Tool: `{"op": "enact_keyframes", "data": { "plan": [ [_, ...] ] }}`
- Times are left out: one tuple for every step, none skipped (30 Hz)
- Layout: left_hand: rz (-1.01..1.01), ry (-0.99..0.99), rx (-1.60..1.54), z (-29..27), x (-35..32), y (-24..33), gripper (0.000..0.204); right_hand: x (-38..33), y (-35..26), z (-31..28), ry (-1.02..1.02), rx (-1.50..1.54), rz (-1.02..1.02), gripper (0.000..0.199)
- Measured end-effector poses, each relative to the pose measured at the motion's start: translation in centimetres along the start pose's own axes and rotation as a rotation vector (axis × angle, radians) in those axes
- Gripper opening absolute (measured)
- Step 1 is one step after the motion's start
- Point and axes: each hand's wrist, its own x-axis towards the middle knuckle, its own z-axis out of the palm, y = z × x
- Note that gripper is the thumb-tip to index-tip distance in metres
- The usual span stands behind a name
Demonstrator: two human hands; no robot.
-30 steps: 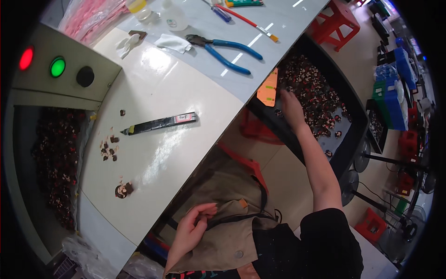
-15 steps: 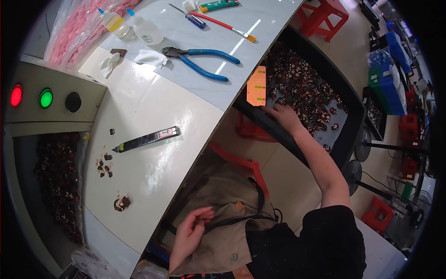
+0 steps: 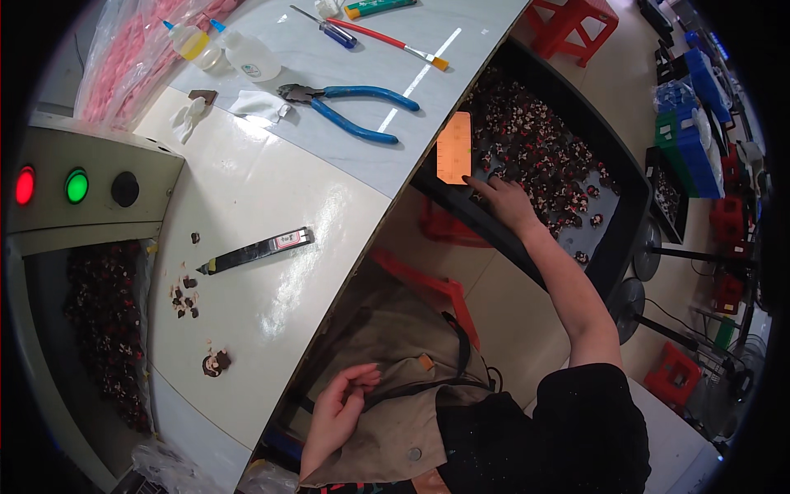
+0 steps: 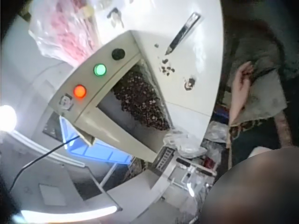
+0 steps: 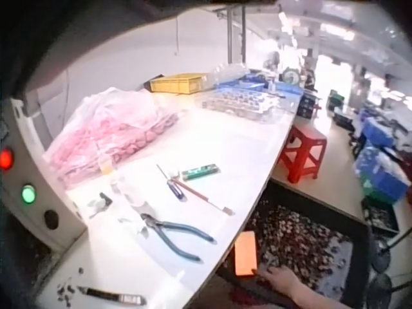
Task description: Assembling small plastic toy figurines by attaching parts and applying glue.
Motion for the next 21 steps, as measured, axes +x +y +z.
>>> {"op": "enact_keyframes", "data": {
  "plan": [
    [0.003,-0.006,0.003,0.0,0.0,0.0,0.036,0.0,0.0,0.0,0.013,0.003,0.013,0.051],
    [0.004,-0.005,0.002,-0.1,0.0,0.0,0.036,-0.1,0.0,0.1,0.013,0.002,0.011,0.051],
    [0.005,-0.007,-0.001,-0.1,-0.1,-0.1,0.036,-0.1,0.0,0.2,0.024,0.024,0.050,0.052],
    [0.006,-0.009,-0.004,-0.2,-0.1,-0.1,0.036,0.0,-0.1,0.3,0.035,0.046,0.089,0.053],
    [0.008,-0.006,-0.005,-0.2,-0.3,-0.1,0.036,0.0,-0.3,0.2,0.036,0.047,0.085,0.053],
    [-0.006,-0.002,-0.003,-0.3,-0.5,0.0,0.036,0.0,-0.7,-0.1,0.026,0.058,0.098,0.050],
    [-0.020,0.003,-0.001,-0.3,-0.7,-0.1,0.036,0.0,-1.1,-0.2,0.016,0.070,0.110,0.047],
    [-0.022,0.010,-0.003,-0.4,-0.8,-0.2,0.036,0.3,-1.3,-0.1,0.014,0.074,0.104,0.047],
    [-0.020,0.007,-0.004,-0.4,-1.0,-0.3,0.036,0.4,-1.5,0.1,0.062,0.161,0.166,0.042],
    [-0.020,0.006,-0.004,-0.5,-1.1,-0.4,0.036,0.7,-1.5,0.4,0.110,0.250,0.229,0.037],
    [-0.030,0.012,-0.005,-0.6,-1.3,-0.5,0.036,1.2,-1.4,1.1,0.101,0.257,0.227,0.037],
    [-0.019,0.010,0.000,-0.6,-1.3,-0.7,0.036,2.0,-0.9,2.4,0.240,0.383,0.282,0.032],
    [-0.005,0.004,0.002,-0.7,-1.2,-0.9,0.036,2.9,-0.2,3.4,0.380,0.502,0.338,0.028],
    [-0.020,0.010,0.000,-0.7,-1.0,-1.1,0.036,3.8,0.3,4.2,0.391,0.479,0.375,0.027],
    [-0.008,0.005,0.025,-0.8,-0.9,-1.4,0.036,4.7,0.7,5.3,0.395,0.461,0.414,0.027],
    [-0.001,0.001,0.049,-1.0,-1.2,-1.7,0.036,5.8,1.0,5.5,0.242,0.406,0.521,0.028],
    [-0.039,0.010,0.044,-1.2,-1.3,-2.0,0.036,6.4,1.1,5.3,0.076,0.346,0.623,0.030],
    [-0.001,-0.004,0.035,-1.4,-1.6,-2.4,0.036,6.5,0.7,5.0,0.117,0.410,0.616,0.032],
    [0.059,-0.019,0.028,-1.2,-1.4,-2.6,0.035,7.1,1.0,4.9,0.177,0.467,0.604,0.033],
    [0.029,0.002,-0.008,-1.2,-1.5,-2.7,0.034,7.7,1.2,5.7,0.211,0.513,0.608,0.034],
    [0.021,0.018,-0.011,-1.4,-1.7,-3.0,0.034,7.8,0.6,5.9,0.239,0.557,0.611,0.035]
  ]
}}
